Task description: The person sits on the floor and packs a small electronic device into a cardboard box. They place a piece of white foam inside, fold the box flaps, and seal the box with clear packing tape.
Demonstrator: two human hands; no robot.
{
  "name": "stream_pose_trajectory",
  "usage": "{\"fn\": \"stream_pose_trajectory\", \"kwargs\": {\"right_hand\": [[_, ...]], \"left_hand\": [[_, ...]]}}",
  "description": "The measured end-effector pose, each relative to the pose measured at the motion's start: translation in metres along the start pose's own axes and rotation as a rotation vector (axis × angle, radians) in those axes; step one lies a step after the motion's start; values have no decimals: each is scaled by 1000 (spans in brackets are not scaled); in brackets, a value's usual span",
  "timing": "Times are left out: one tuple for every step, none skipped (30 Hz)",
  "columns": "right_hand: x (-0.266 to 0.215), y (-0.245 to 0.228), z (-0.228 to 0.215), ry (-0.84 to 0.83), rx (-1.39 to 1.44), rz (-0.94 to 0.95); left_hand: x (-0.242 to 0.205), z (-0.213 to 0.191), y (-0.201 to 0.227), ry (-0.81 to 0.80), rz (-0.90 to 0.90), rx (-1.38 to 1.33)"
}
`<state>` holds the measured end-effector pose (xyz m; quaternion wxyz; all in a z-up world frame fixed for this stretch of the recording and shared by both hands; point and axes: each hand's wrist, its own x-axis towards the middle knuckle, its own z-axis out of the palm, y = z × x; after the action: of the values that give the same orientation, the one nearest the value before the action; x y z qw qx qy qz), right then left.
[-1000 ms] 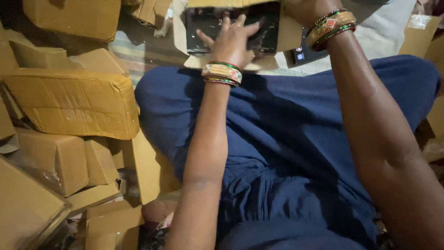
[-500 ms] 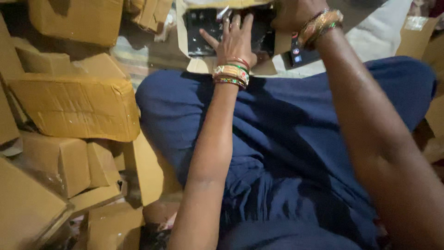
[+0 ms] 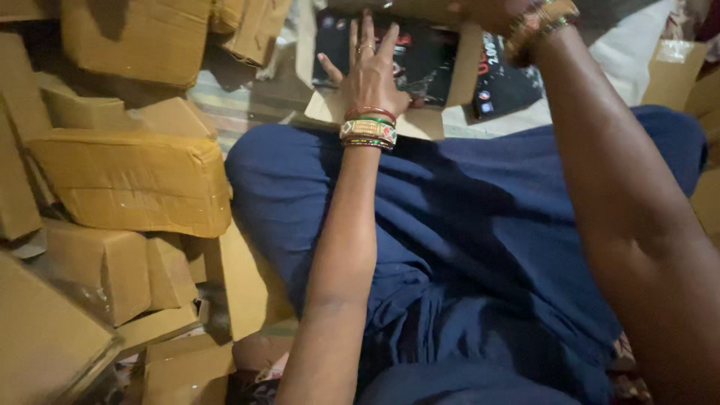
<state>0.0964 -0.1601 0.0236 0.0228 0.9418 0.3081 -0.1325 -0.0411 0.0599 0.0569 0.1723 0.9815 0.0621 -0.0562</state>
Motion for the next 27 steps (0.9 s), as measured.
{"fn": "stream_pose_trajectory", "kwargs": {"right_hand": [[-6, 5, -1, 56, -155, -130], [-15, 10, 1, 12, -266, -102], [-27, 17, 3, -31, -377, -74], [-38, 27, 2, -74, -491, -39], [-45, 36, 0, -1, -488, -8], [-53, 44, -1, 72, -486, 28], [-58, 47, -3, 145, -484, 65], [-61, 46, -5, 168, -220, 178], [-66, 41, -7, 189, 46, 288], [-71, 35, -10, 210, 312, 395], [-78, 27, -14, 229, 580, 497], [-85, 17, -19, 248, 849, 591], [-90, 10, -25, 264, 1120, 677], [-93, -1, -27, 182, 1095, 632], [-94, -16, -23, 101, 1068, 588], [-97, -30, -16, 213, 915, 430], [-98, -39, -10, 318, 757, 272], [-96, -44, -4, 317, 662, 299], [-92, -48, 3, 314, 568, 325], [-85, -50, 9, 313, 474, 349], [-78, -45, 12, 376, 416, 303], [-73, -35, 12, 433, 357, 261], [-68, -30, 13, 489, 298, 218], [-67, -23, 11, 412, 356, 249], [-66, -14, 5, 334, 413, 280], [-61, -9, -4, 262, 471, 304], [-59, -7, -14, 174, 420, 313]], "left_hand": [[1, -5, 1, -47, -29, -13], [-1, -7, 3, -98, -56, -28], [-2, -9, 6, -125, -82, -5], [-2, -9, 11, -152, -103, 14], [-1, -10, 17, -178, -125, 33], [-1, -8, 23, -128, -126, 28], [-2, -7, 27, -79, -128, 22], [-3, -6, 28, -29, -130, 17], [-3, -5, 28, -47, -137, 17], [-1, -4, 27, -65, -141, 14], [1, -3, 26, -83, -144, 11], [5, -3, 22, -58, -140, 9], [7, -3, 17, -33, -136, 7], [8, -1, 12, -10, -135, 5], [12, -1, 4, 39, -145, -164], [15, 1, -3, 84, -152, -331], [17, 3, -9, 128, -157, -498], [16, 6, -16, 258, -131, -410], [16, 9, -21, 386, -104, -320], [16, 10, -27, 514, -75, -227], [17, 12, -32, 482, -96, -285], [16, 14, -34, 444, -115, -345], [17, 16, -36, 405, -134, -405], [16, 18, -35, 386, -133, -422], [15, 20, -34, 368, -131, -439], [17, 18, -35, 359, -129, -453], [18, 17, -35, 330, -67, -400]]}}
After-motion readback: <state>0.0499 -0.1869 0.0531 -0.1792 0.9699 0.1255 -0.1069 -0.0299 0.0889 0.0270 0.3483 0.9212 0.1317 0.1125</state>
